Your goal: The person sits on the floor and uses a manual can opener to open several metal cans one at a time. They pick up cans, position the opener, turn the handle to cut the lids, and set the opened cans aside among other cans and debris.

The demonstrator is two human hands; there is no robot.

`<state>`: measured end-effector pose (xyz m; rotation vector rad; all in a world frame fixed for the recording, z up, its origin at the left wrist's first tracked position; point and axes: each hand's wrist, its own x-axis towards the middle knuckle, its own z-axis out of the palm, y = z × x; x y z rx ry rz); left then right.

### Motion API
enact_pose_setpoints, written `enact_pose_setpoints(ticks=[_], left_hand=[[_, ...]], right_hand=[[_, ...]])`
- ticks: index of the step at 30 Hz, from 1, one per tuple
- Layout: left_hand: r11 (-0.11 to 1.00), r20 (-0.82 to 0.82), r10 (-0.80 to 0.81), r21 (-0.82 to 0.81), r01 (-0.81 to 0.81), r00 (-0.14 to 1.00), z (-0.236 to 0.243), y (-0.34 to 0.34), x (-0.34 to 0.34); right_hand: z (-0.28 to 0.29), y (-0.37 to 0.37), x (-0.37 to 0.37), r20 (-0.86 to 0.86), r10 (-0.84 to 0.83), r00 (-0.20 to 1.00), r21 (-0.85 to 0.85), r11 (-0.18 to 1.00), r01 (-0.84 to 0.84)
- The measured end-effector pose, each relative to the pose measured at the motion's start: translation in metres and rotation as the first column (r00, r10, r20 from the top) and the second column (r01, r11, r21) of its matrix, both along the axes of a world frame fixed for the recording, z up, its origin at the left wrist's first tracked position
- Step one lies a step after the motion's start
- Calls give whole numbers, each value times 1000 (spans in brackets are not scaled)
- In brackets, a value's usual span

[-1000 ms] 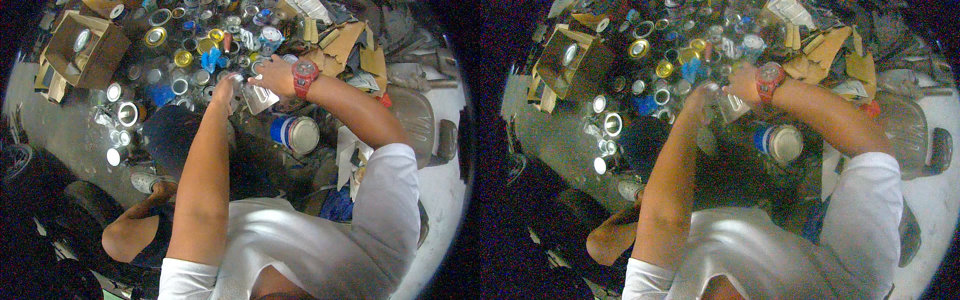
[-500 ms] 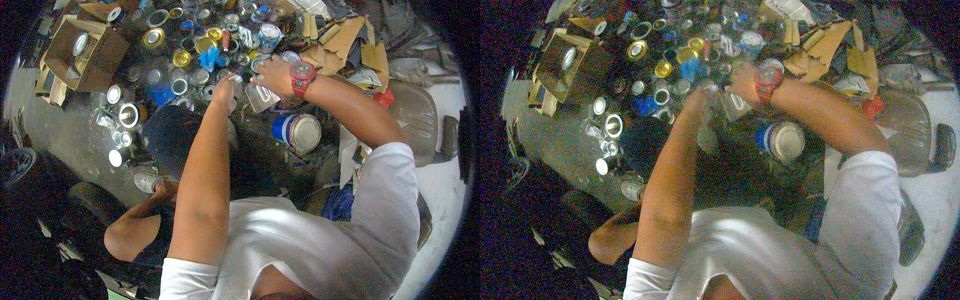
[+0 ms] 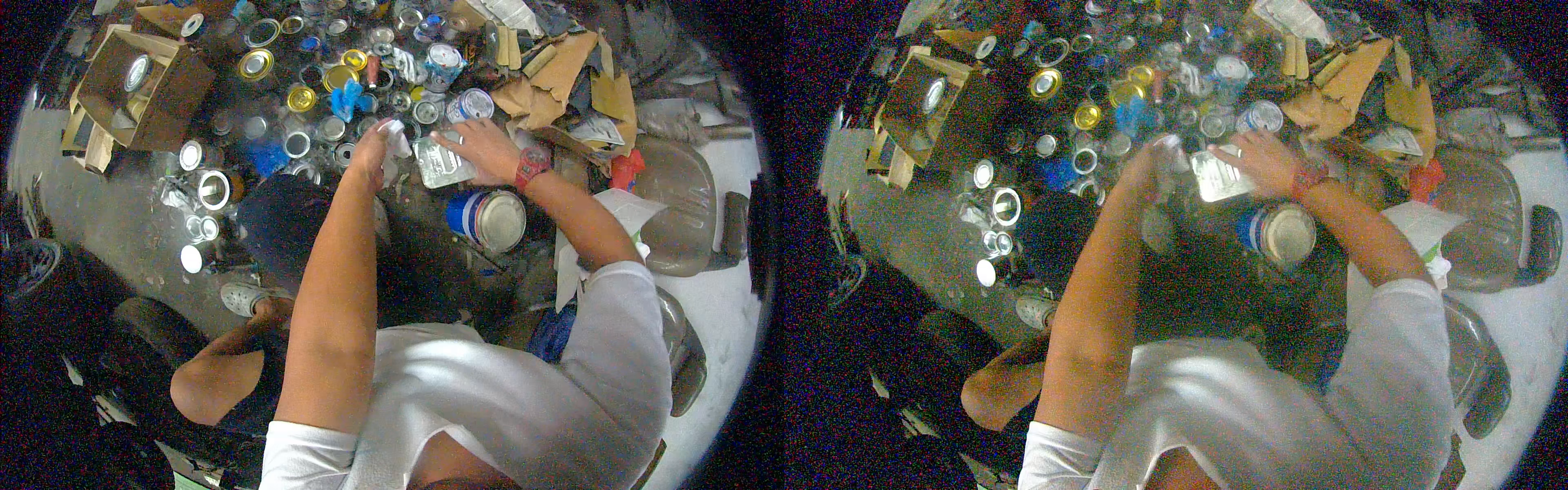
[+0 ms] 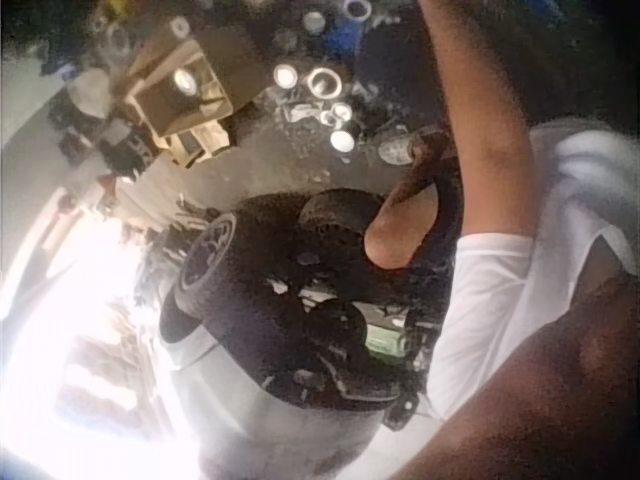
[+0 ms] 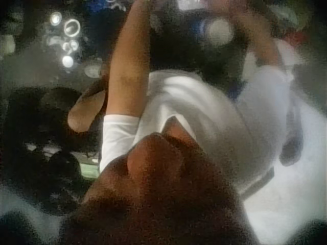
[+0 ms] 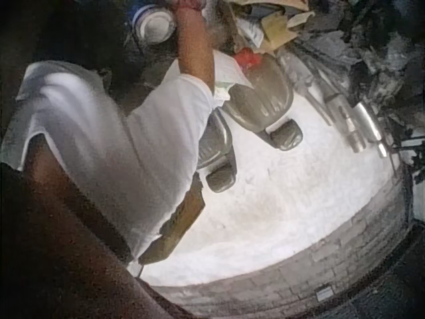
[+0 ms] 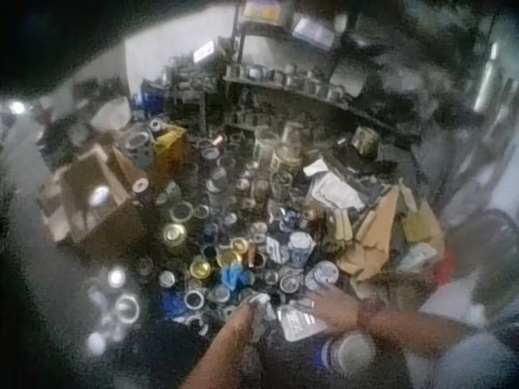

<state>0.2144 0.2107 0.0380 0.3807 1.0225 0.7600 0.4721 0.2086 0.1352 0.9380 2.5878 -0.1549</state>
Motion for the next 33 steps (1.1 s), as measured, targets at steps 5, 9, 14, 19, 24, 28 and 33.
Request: enact_pose_setpoints(ticks=[5, 9, 14, 19, 24, 28, 33], left_hand=[[984, 27, 157, 79, -158, 987, -42, 15, -7], [991, 74, 134, 21, -136, 988, 8, 12, -1], [956, 19, 262, 132, -263, 965, 39, 11, 4], [869, -476, 205, 491, 65, 855, 83, 1, 15], [797, -538, 226, 582, 164, 812, 117, -27, 3], [399, -590, 429, 803, 443, 684, 122, -37, 9], [318, -637, 482, 767, 557, 602, 98, -16, -3]], right_hand=[[-28, -24, 11, -201, -187, 962, 52, 978, 201], [-50, -37, 37, -247, -290, 925, 22, 952, 305], [-25, -33, 14, -264, -545, 796, -215, 838, 502], [5, -37, -114, -459, -840, -291, -832, 521, -189], [23, -10, -176, -211, -723, -658, -855, 462, -234], [24, -5, -153, 49, -816, -576, -832, 286, -475], [47, -43, -139, 55, -939, -339, -906, 96, -412]])
